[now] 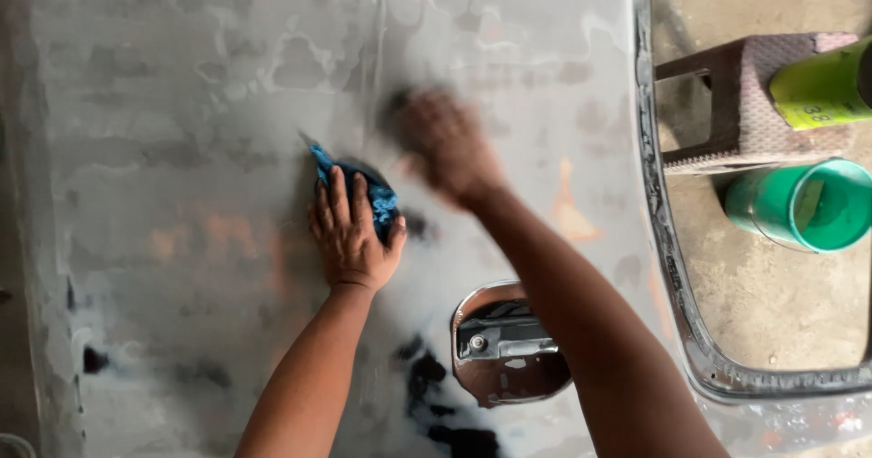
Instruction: The person sands a large, silver metallic car part, likely a door, using a sanding block and a blue cloth. They work around the fuel filler door and the window frame, alternating between sanding and wiping the surface.
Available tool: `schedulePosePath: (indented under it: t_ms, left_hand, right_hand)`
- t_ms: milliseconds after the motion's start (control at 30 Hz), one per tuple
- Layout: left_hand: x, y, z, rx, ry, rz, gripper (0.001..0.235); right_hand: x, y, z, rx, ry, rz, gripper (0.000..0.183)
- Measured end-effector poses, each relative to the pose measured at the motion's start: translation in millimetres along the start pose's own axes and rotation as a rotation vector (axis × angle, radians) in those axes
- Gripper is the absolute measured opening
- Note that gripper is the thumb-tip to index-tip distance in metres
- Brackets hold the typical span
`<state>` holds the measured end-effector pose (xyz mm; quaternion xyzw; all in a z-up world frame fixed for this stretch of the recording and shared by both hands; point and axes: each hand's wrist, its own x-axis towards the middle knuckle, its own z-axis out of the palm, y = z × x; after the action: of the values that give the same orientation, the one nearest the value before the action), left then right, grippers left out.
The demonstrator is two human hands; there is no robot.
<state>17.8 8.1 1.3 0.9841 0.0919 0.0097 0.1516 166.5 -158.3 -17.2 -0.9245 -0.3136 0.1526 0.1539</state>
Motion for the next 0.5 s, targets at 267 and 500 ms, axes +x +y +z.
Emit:
schedulePosePath:
  t_ms: [267,500]
  left_hand:
    - [-1.5,-1.0,-0.7,0.005,0.002,-0.006,0.085]
    - [-3.1,-3.3,2.2,-0.003,0.026,0.022,0.086]
  right_hand:
    - [29.7,-8.5,-0.9,0.074,0.219,0.372,0.083]
    - [30.4,-21.3,-21.6,0.194,0.074,0.163,0.078]
